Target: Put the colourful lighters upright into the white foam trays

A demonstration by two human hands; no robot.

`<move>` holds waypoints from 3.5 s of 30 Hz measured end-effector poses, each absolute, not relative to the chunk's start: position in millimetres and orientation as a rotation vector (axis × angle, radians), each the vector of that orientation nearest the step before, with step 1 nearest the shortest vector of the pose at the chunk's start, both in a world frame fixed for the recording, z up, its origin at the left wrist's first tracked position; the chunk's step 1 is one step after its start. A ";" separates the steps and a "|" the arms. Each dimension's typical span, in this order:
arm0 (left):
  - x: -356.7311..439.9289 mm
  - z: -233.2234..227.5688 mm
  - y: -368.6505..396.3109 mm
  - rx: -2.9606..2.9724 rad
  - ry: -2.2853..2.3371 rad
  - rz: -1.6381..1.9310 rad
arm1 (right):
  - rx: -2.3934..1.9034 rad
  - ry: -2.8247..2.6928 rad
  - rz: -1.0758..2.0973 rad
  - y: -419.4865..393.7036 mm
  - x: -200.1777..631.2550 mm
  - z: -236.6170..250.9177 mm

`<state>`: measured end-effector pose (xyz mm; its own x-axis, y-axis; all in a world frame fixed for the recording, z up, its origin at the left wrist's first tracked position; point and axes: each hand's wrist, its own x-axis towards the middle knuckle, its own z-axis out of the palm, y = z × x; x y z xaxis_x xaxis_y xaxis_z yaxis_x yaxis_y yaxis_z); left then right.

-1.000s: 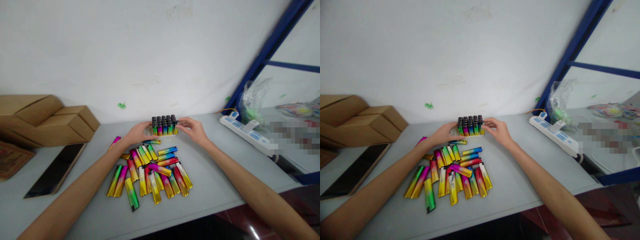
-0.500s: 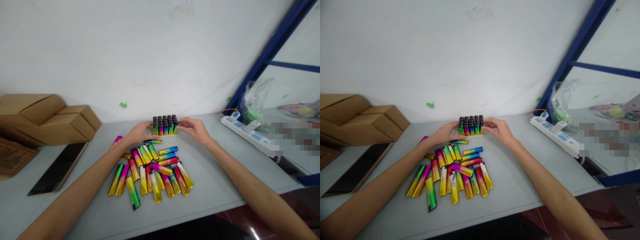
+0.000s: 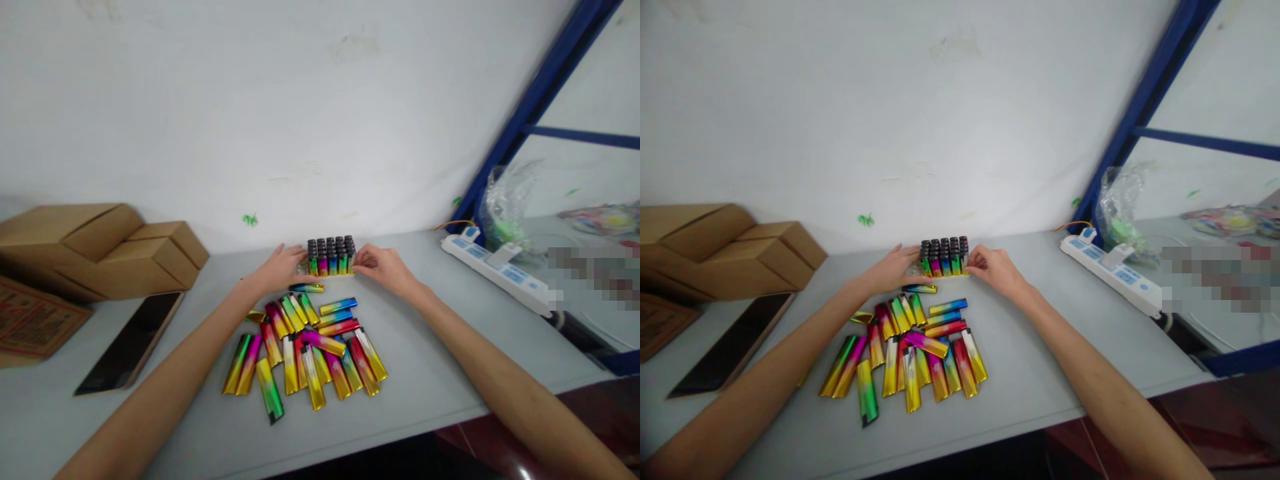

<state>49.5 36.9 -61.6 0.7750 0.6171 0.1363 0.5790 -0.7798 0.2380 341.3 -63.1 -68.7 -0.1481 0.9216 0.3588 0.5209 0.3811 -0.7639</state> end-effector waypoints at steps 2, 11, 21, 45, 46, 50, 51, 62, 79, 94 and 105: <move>51.9 -56.8 37.5 2.797 0.974 0.252 | -1.277 -1.870 0.569 -63.1 343.7 -68.3; 82.6 -41.7 47.6 2.785 0.870 0.181 | -1.508 -2.060 0.352 -58.6 362.1 -66.9; 102.9 -51.5 42.2 2.818 0.887 0.276 | -1.788 -2.125 0.181 -53.4 389.9 -63.8; -18.5 -61.3 16.8 2.674 1.135 0.421 | -0.969 -2.430 0.204 -86.3 264.3 -70.9; -17.8 -61.9 15.6 2.677 1.140 0.424 | -0.997 -2.434 0.213 -85.3 265.4 -71.1; -13.9 -60.9 12.2 2.693 1.129 0.383 | -1.180 -2.444 0.173 -83.5 266.4 -72.2; -13.0 -60.9 11.7 2.695 1.123 0.372 | -1.225 -2.444 0.149 -83.4 266.1 -72.7; -2.0 -78.4 -1.1 2.711 1.165 0.481 | -1.129 -2.029 0.518 -89.7 292.6 -63.4; 8.2 -88.7 -12.4 2.617 1.154 0.620 | -0.904 -0.996 1.575 -96.8 281.9 -54.7; 5.8 -85.3 -11.6 2.569 1.181 0.637 | -0.958 -1.366 1.346 -97.3 278.3 -61.1; 5.9 -83.1 -11.0 2.548 1.163 0.665 | -1.324 -1.659 0.508 -104.8 278.4 -56.3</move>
